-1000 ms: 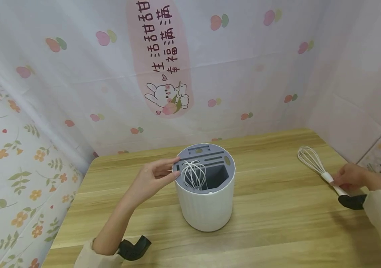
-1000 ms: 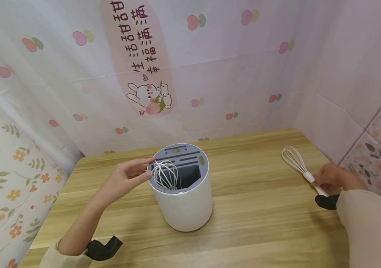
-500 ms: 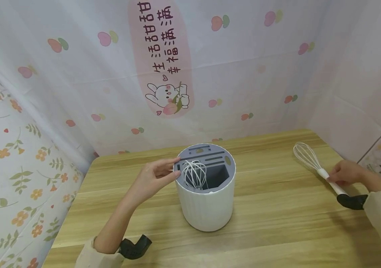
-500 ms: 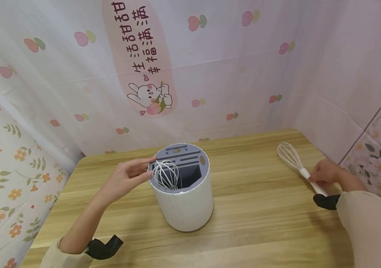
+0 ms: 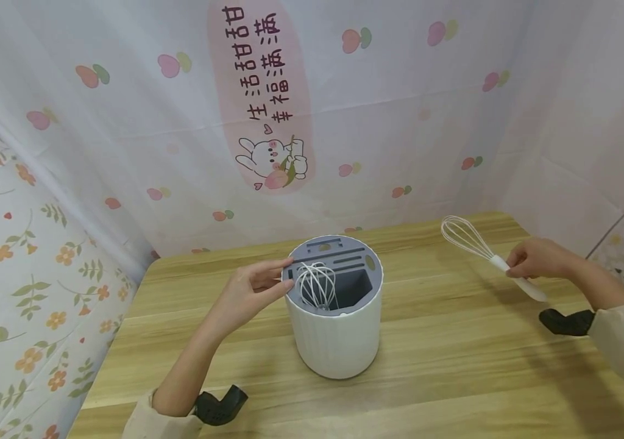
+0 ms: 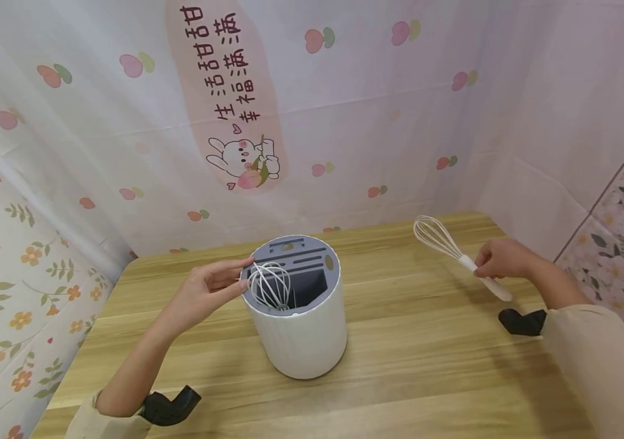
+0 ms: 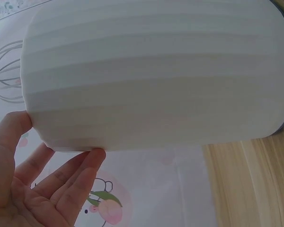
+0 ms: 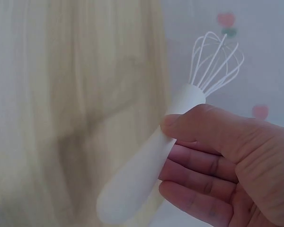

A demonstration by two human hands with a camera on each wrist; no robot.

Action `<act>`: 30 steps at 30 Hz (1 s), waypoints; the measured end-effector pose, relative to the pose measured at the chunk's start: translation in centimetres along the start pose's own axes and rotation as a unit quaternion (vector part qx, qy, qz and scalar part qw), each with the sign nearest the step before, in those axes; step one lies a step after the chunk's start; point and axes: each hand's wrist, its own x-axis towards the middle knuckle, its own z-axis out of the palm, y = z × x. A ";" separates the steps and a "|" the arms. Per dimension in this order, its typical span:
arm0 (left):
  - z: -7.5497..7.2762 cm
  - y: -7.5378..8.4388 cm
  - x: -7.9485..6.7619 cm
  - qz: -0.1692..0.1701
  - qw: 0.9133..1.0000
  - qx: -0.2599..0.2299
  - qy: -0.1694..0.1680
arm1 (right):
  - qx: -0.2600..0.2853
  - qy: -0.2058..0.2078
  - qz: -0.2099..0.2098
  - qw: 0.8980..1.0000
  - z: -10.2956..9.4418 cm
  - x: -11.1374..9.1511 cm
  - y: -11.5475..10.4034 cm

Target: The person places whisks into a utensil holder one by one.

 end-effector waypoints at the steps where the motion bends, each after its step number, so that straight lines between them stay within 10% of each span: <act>1: 0.0 0.0 0.0 0.000 1.000 -0.001 -0.001 | -0.006 0.003 -0.006 1.000 -0.1 0.1 -0.5; 30: 0.0 -0.2 0.1 0.000 1.000 0.004 -0.002 | -0.074 0.093 -0.205 0.972 -2.1 -2.3 -18.0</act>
